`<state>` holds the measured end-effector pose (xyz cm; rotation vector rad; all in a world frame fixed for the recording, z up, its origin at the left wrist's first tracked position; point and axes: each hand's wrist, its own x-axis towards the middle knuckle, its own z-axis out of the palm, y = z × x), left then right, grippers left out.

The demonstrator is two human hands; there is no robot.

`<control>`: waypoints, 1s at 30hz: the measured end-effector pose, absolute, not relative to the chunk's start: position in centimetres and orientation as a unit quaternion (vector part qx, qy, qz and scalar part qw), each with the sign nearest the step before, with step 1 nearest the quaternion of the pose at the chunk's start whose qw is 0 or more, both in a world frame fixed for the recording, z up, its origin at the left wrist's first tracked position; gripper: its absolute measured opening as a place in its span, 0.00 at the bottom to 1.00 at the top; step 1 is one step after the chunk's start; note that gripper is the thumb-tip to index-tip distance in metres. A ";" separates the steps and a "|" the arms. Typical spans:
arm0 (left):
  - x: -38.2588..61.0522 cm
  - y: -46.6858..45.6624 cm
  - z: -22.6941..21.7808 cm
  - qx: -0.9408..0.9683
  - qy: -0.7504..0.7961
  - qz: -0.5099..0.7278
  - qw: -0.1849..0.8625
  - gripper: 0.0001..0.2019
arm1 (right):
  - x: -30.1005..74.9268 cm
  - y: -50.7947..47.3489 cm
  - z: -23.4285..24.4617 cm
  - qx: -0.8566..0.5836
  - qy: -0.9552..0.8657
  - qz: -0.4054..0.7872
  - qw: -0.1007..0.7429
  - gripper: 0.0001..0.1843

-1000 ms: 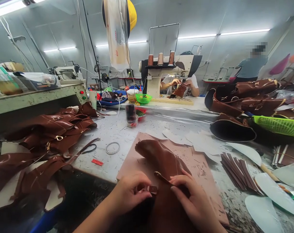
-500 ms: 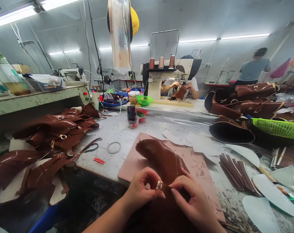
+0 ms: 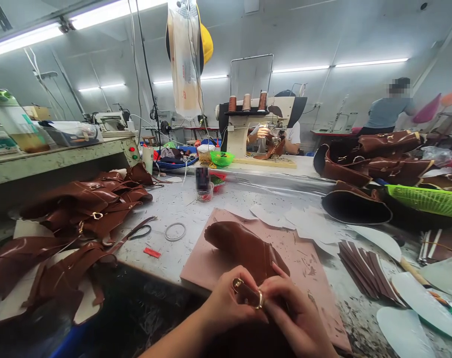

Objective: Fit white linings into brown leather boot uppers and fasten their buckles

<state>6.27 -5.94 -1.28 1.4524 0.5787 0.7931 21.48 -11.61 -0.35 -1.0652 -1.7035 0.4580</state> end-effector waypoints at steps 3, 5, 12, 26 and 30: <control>6.5 -6.3 -1.4 0.659 0.272 0.333 0.617 0.16 | 21.3 -11.7 -0.4 -0.437 -0.742 0.122 0.494 0.13; 6.4 -6.4 -1.3 0.669 0.297 0.323 0.600 0.14 | 21.0 -11.6 -0.4 -0.428 -0.762 0.051 0.483 0.13; 5.6 -6.4 -0.3 0.811 0.206 0.211 0.506 0.05 | 20.3 -11.9 0.1 -0.438 -0.749 -0.012 0.496 0.04; 6.0 -6.7 1.1 0.789 0.256 0.246 0.502 0.09 | 19.9 -13.7 -0.9 -0.373 -0.697 0.209 0.575 0.08; 6.2 -6.4 0.8 0.714 0.309 0.256 0.574 0.10 | 21.6 -14.0 0.9 -0.477 -0.604 0.150 0.621 0.05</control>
